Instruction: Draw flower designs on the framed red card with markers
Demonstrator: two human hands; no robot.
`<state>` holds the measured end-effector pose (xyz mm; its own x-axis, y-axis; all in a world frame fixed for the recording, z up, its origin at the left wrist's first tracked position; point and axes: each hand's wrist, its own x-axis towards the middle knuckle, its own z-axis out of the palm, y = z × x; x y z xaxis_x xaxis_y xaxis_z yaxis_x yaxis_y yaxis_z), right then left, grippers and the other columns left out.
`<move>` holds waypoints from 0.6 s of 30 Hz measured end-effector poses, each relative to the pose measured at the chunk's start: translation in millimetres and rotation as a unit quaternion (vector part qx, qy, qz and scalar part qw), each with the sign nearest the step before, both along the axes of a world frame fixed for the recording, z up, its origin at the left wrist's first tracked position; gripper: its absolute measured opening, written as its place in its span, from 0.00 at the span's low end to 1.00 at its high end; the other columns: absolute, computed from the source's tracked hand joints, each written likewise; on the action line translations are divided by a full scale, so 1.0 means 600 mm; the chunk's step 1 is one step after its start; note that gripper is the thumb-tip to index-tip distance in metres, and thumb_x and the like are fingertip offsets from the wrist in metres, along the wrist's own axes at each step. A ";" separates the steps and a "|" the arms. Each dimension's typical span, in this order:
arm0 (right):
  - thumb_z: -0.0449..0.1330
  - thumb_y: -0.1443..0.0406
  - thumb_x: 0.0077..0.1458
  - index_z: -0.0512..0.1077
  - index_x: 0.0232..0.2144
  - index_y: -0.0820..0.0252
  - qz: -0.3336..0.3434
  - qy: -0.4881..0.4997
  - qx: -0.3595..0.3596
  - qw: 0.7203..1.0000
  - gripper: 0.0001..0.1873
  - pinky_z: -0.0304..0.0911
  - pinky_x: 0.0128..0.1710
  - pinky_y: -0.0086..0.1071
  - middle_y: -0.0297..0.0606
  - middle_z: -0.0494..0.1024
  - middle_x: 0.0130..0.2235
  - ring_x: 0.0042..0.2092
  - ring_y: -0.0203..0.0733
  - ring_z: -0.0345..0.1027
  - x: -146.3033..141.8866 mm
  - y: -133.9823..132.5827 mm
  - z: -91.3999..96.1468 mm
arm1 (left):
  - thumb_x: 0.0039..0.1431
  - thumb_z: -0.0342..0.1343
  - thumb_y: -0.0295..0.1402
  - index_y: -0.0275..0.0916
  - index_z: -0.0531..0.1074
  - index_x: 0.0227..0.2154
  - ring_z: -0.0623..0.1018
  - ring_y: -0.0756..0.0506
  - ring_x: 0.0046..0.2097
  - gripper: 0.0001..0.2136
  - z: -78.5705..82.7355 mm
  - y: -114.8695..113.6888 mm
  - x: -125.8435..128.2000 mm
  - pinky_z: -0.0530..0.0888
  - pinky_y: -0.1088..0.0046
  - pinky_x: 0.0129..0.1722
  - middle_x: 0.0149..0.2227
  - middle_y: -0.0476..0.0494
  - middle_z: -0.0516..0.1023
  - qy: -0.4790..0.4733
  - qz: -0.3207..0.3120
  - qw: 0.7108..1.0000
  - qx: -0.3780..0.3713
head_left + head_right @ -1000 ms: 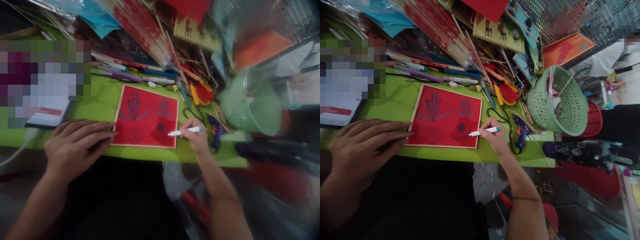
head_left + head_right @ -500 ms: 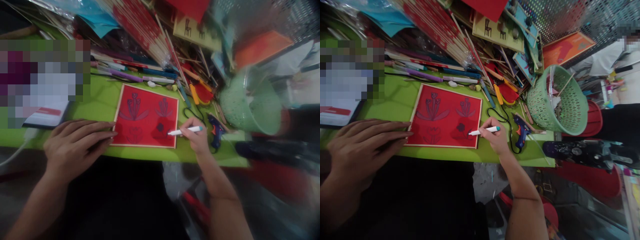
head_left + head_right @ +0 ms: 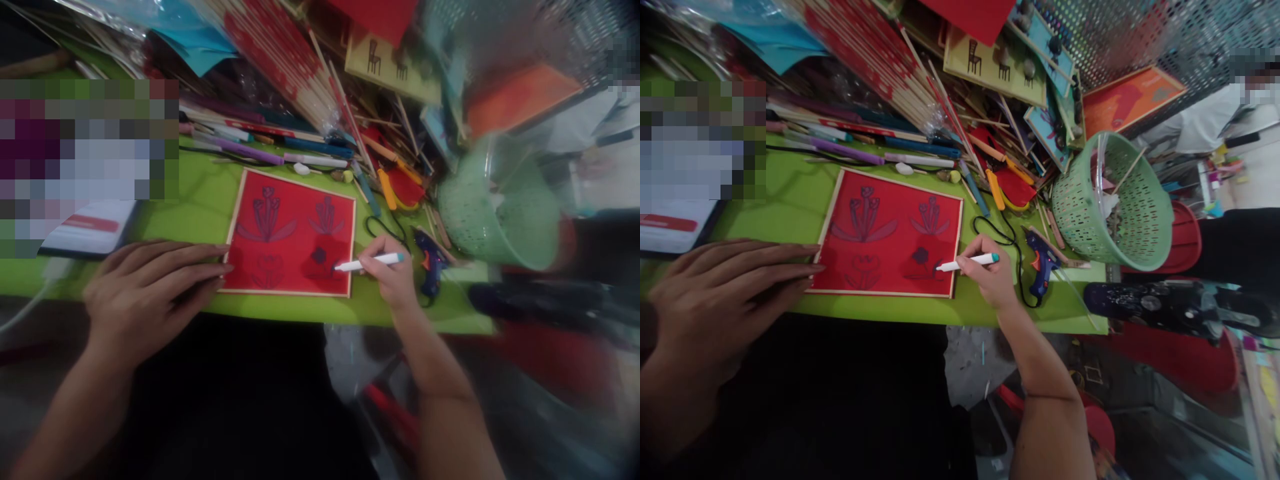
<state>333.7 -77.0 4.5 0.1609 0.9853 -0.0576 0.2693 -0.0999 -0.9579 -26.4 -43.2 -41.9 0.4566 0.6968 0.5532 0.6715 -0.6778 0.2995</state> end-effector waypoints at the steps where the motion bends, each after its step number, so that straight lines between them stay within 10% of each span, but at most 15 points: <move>1: 0.69 0.61 0.52 0.72 0.26 0.54 0.002 0.003 -0.001 1.000 0.09 0.58 0.23 0.30 0.27 0.75 0.21 0.23 0.34 0.65 -0.001 0.000 0.001 | 0.64 0.65 0.31 0.52 0.79 0.46 0.85 0.41 0.45 0.10 0.000 0.000 0.000 0.76 0.60 0.49 0.50 0.54 0.87 -0.001 0.001 1.000 0.002; 18: 0.72 0.56 0.55 0.75 0.31 0.53 0.032 0.068 0.045 0.996 0.12 0.70 0.31 0.35 0.29 0.76 0.28 0.29 0.37 0.71 -0.002 -0.004 -0.012 | 0.65 0.65 0.32 0.50 0.80 0.45 0.84 0.41 0.44 0.08 0.003 0.002 0.004 0.75 0.62 0.48 0.49 0.51 0.87 -0.006 -0.008 1.000 0.019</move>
